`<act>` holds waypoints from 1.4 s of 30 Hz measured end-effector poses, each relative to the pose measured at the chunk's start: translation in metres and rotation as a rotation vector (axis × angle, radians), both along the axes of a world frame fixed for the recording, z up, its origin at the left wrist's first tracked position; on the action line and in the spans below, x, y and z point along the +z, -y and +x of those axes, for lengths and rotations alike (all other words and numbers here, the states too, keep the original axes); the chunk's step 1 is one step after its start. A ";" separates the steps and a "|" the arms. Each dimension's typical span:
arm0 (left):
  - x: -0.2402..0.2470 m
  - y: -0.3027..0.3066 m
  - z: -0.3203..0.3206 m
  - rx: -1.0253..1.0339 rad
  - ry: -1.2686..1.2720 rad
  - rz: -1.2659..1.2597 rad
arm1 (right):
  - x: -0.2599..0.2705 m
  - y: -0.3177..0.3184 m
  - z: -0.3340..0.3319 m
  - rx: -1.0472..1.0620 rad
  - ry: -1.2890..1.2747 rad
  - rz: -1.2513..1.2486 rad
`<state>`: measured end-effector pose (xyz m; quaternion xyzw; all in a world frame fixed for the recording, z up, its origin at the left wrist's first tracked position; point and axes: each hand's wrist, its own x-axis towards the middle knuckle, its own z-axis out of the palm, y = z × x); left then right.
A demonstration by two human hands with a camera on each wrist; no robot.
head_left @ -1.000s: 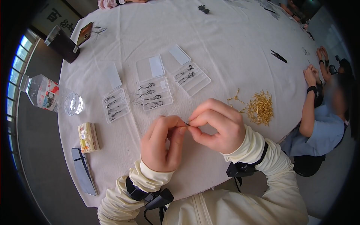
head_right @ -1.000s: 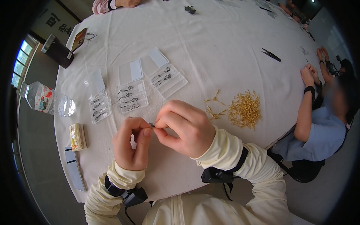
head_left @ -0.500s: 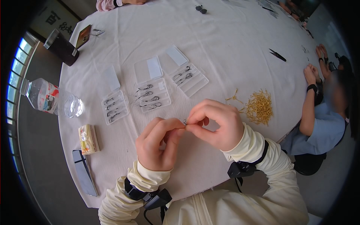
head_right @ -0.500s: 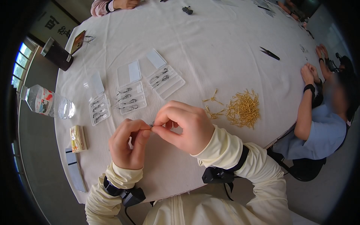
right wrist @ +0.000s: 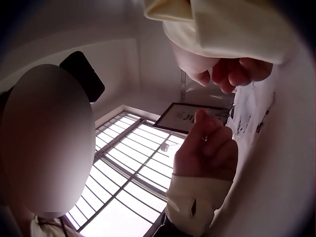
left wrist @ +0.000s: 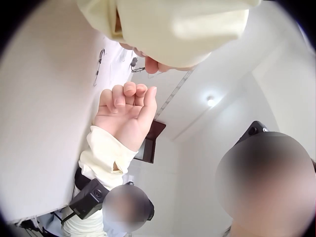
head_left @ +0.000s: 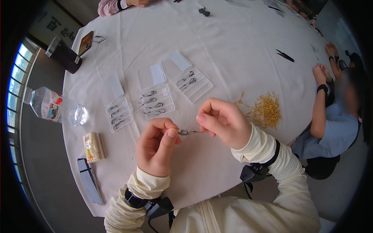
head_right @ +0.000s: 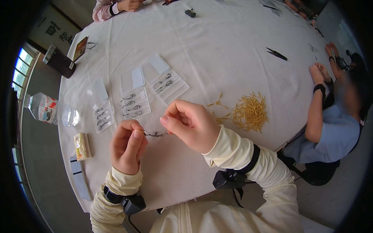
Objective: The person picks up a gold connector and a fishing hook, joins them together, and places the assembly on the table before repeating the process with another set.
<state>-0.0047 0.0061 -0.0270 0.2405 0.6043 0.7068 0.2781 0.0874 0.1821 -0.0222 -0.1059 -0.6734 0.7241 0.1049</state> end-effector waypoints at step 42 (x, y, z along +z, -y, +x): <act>0.011 0.000 0.002 -0.111 0.315 0.213 | -0.014 0.017 0.000 0.257 0.284 -0.811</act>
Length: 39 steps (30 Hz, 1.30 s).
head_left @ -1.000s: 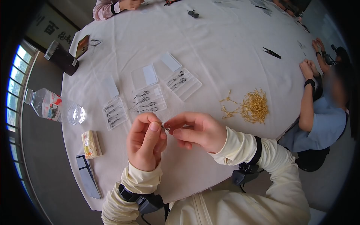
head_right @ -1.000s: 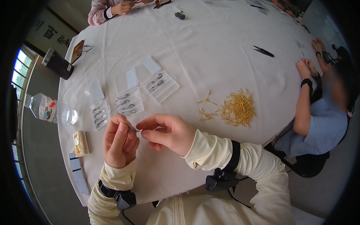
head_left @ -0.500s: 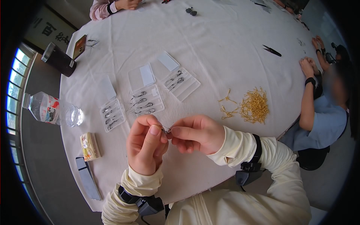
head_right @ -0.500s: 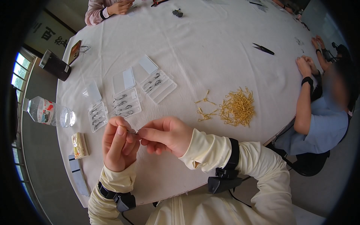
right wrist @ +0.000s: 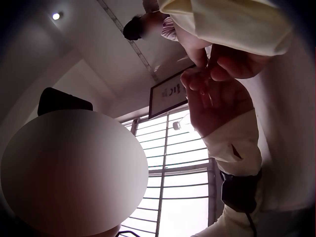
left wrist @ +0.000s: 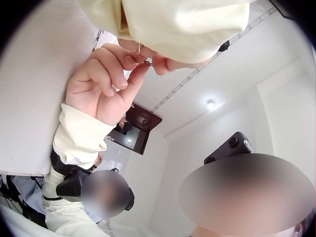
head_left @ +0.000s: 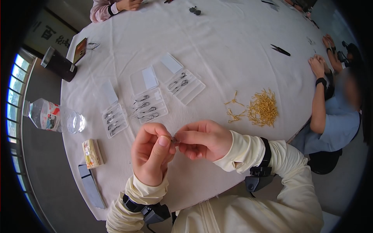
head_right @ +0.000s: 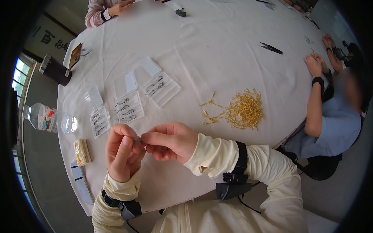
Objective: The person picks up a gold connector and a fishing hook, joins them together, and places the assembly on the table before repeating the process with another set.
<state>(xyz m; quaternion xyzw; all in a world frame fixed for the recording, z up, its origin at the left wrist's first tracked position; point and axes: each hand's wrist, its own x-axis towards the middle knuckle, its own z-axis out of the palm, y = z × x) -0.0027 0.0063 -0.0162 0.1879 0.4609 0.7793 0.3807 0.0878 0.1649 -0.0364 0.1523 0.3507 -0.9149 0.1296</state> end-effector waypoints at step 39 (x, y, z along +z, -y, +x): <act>-0.004 -0.003 0.012 0.143 -0.226 -0.196 | 0.014 0.005 0.001 -0.308 -0.350 0.701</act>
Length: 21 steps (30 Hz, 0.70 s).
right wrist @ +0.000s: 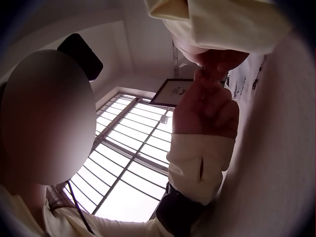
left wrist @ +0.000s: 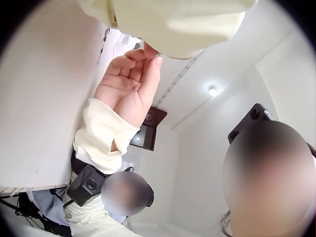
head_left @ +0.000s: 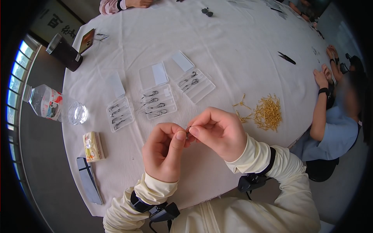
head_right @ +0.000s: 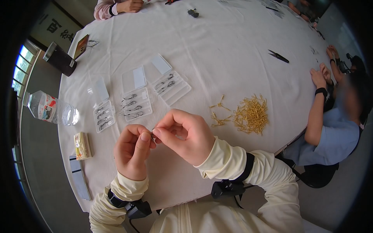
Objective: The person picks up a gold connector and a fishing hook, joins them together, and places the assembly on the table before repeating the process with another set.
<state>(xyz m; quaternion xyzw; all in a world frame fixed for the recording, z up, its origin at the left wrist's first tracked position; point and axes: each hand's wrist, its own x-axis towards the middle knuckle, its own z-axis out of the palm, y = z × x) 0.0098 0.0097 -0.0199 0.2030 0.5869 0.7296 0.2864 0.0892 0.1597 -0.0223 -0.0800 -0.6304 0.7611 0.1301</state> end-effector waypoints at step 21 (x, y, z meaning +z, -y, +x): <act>0.001 -0.004 -0.002 0.092 0.010 -0.072 | -0.010 -0.006 -0.005 -0.048 -0.195 0.219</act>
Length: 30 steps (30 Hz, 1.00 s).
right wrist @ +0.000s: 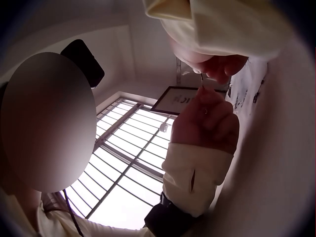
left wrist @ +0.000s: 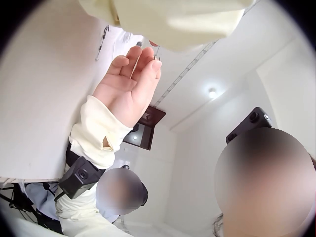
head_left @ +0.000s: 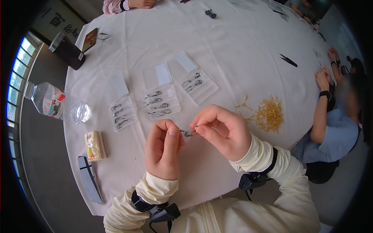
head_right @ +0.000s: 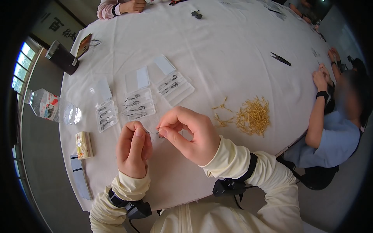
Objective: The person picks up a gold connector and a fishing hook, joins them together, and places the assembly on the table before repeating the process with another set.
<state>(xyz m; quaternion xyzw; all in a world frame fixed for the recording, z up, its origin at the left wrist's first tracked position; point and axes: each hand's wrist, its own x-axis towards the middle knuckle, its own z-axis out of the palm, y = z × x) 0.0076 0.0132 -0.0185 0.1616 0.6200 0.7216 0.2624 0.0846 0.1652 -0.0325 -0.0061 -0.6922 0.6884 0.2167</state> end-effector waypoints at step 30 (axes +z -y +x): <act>-0.011 0.002 0.004 -0.028 -0.259 -0.018 | 0.001 0.000 -0.002 -0.046 0.025 0.163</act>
